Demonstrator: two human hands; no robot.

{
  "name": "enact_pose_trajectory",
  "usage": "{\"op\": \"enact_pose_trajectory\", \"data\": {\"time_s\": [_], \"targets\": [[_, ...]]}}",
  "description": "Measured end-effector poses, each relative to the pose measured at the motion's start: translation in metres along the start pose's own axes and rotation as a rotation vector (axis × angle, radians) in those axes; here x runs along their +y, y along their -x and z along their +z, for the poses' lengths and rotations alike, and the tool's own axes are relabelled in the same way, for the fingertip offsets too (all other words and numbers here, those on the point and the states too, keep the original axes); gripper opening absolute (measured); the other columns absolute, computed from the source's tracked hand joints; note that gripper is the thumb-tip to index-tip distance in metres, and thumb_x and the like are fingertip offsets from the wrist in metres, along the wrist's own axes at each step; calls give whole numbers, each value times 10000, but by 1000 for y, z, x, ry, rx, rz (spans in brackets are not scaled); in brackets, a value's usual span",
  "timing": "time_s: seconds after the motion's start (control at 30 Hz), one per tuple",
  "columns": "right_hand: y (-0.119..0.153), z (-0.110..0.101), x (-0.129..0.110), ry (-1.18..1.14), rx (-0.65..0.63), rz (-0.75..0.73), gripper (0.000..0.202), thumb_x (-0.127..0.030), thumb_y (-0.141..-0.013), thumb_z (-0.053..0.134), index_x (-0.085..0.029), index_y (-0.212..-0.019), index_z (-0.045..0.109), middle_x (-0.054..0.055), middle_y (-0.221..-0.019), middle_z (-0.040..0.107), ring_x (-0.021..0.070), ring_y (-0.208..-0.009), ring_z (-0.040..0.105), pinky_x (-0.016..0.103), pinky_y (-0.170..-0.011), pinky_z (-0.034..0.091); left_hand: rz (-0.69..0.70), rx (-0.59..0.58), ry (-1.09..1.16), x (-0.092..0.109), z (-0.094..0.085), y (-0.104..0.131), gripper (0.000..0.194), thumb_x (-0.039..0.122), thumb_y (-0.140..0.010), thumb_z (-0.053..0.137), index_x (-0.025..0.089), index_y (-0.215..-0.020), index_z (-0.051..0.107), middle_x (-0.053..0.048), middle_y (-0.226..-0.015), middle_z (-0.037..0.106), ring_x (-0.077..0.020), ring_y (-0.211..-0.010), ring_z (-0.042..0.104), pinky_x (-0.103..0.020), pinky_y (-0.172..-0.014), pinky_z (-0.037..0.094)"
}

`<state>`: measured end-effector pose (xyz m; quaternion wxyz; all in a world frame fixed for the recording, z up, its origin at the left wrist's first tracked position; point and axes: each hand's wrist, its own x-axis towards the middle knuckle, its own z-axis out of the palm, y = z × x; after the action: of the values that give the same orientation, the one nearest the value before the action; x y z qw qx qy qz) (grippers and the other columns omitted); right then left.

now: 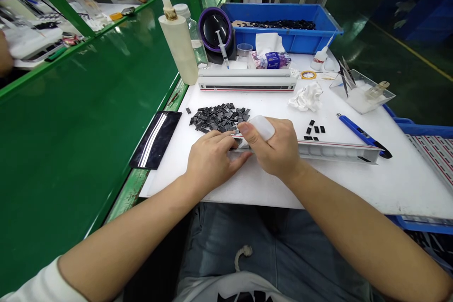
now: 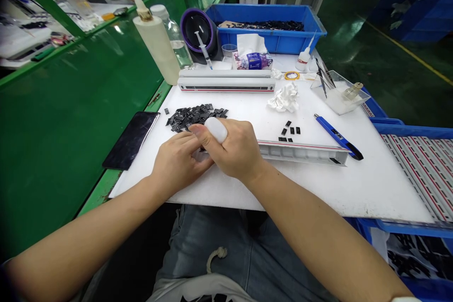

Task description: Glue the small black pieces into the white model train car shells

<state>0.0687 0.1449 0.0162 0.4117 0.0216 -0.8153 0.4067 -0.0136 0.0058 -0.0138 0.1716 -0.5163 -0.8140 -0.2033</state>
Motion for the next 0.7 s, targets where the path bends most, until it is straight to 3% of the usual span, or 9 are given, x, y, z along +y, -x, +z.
{"op": "enact_pose_trajectory", "data": {"time_s": [0.7], "targets": [[0, -2, 0, -14, -4, 8, 454, -325, -936, 574, -186, -555, 372, -56, -496, 389, 60, -479, 359, 238, -498, 281, 8, -19, -22, 0, 0, -1, 274, 441, -863, 619, 195, -742, 614, -22, -730, 681, -218, -748, 610, -342, -661, 473]]}}
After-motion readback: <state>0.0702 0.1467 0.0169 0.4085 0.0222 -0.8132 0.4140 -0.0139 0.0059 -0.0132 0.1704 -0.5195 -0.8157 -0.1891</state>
